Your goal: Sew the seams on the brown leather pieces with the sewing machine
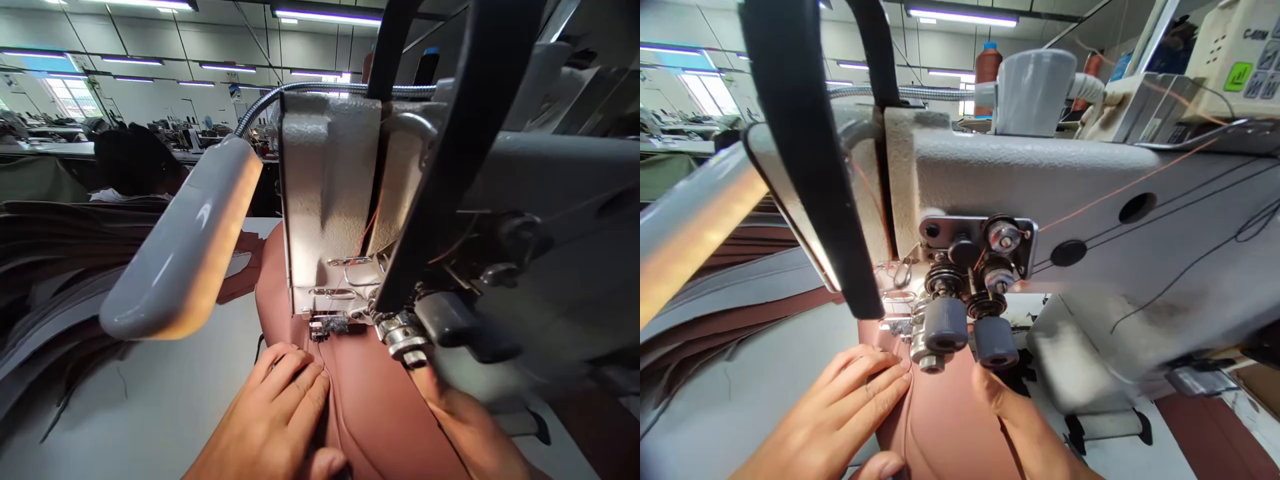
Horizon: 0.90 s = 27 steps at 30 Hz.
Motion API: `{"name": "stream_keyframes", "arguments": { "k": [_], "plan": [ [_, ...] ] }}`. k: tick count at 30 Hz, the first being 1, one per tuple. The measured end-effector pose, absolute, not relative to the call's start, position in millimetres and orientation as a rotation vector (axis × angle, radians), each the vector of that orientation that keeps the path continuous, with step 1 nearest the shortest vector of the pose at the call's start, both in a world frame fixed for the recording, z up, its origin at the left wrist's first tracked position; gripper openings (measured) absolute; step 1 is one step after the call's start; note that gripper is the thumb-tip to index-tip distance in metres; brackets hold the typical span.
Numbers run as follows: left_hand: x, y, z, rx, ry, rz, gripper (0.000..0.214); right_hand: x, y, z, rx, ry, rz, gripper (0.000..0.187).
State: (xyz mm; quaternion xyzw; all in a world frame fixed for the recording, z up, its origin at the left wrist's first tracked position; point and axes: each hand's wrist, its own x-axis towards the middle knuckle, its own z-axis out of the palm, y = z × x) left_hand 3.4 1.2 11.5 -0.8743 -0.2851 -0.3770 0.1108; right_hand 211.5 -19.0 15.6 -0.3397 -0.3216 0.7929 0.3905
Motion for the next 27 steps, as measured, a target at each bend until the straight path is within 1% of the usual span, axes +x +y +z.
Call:
{"name": "stream_keyframes", "arguments": {
  "k": [3,4,6,8,11,13,16,20,23,25,27],
  "plan": [
    [2,1,10,-2.574,-0.829,-1.112,0.033,206,-13,19,-0.879,-0.721,2.113,0.059],
    [1,2,9,-2.581,-0.825,-1.107,0.032,205,-11,20,-0.922,-0.740,2.090,0.064],
    [-2,2,7,-2.590,-0.834,-1.103,0.031,203,-10,19,-1.063,-0.871,1.925,0.067],
    [-4,3,4,-2.588,-0.847,-1.101,0.030,202,-9,18,-1.191,-0.997,1.745,0.061],
    [-6,4,-1,-2.588,-0.857,-1.104,0.029,201,-11,16,-1.285,-1.045,1.704,0.050],
    [-7,4,-2,-2.591,-0.866,-1.110,0.028,201,-13,16,-1.380,-1.060,1.663,0.047],
    [-8,4,1,-2.592,-0.880,-1.104,0.029,202,-14,12,-1.514,-1.071,1.495,0.049],
    [-9,3,5,-2.630,-0.884,-1.078,0.029,203,-15,5,-1.506,-1.201,1.412,0.050],
    [-10,4,10,-2.642,-0.890,-1.125,0.029,200,-17,2,-1.554,-1.138,1.315,0.049],
    [-11,5,17,-2.680,-0.890,-1.082,0.027,197,-19,0,-1.570,-1.061,1.312,0.050],
    [-13,5,25,-2.732,-0.893,-0.958,0.024,196,-21,-1,-1.586,-0.990,1.384,0.051]
  ]
}}
